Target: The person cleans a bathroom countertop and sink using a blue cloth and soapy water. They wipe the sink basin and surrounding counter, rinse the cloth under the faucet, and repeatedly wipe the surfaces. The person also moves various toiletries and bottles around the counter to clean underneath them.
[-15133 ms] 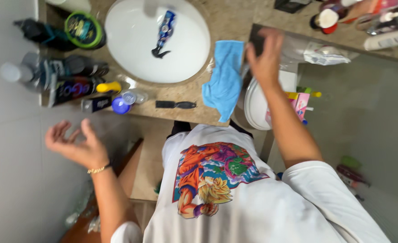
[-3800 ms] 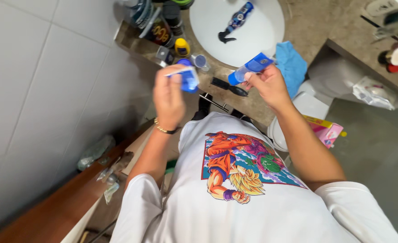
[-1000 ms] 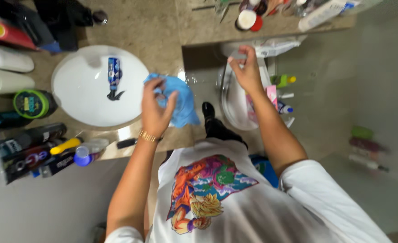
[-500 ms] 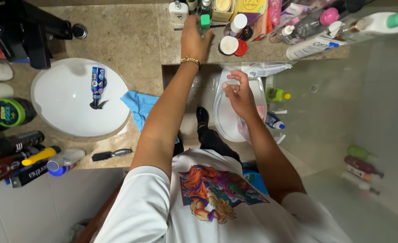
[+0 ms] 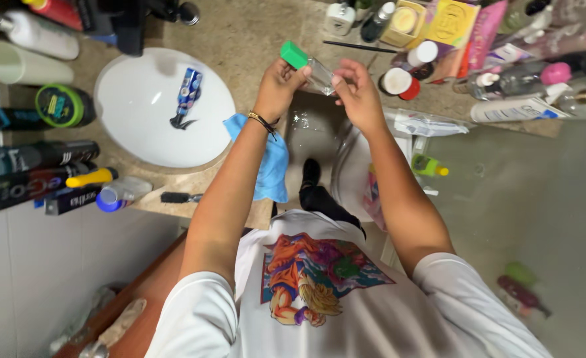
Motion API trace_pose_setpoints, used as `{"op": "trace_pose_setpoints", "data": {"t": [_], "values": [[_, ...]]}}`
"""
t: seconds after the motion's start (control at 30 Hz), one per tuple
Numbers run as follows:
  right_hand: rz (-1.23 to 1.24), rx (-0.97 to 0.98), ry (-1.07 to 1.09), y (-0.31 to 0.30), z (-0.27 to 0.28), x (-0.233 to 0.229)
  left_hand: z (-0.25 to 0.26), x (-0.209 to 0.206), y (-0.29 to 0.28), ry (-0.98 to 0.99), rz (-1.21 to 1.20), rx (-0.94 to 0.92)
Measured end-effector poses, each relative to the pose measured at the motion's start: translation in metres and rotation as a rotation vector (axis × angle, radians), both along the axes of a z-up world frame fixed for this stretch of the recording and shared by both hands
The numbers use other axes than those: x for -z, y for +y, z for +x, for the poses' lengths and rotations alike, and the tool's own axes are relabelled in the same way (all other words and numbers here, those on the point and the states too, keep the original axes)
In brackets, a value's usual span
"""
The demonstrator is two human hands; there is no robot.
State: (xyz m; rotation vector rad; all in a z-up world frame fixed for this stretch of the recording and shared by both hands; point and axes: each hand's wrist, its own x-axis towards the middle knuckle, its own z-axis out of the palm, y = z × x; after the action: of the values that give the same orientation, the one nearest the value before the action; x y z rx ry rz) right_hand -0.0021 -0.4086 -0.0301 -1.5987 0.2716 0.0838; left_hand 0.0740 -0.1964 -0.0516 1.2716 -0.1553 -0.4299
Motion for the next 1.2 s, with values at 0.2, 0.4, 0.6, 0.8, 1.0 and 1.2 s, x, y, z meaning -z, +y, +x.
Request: {"op": "trace_pose_setpoints", "data": {"t": [0.2,0.4,0.6,0.8,1.0,1.2], "values": [[-0.263,-0.002,0.017,0.036,0.020,0.002,-0.011,0.003,0.049,0.110,-0.049,-0.085],[-1.055,0.040,-0.414,0.013,0.068,-0.007,0.000,0.013,0.090,0.077,-0.054,-0.136],[-1.110,0.061,-0.315,0.007,0.092,0.008,-0.010,0.009,0.111,0.079,0.003,-0.158],[-1.118,0.109,-0.285,0.016,0.104,0.016,-0.039,-0.002,0.133,-0.005,0.111,-0.175],[-1.038,0.069,-0.262,0.029,0.118,0.035,-0.053,-0.018,0.159,-0.053,0.257,-0.258],[-0.945,-0.032,-0.382,0.083,0.140,0.046,-0.050,-0.033,0.177,-0.133,0.429,-0.366]]}}
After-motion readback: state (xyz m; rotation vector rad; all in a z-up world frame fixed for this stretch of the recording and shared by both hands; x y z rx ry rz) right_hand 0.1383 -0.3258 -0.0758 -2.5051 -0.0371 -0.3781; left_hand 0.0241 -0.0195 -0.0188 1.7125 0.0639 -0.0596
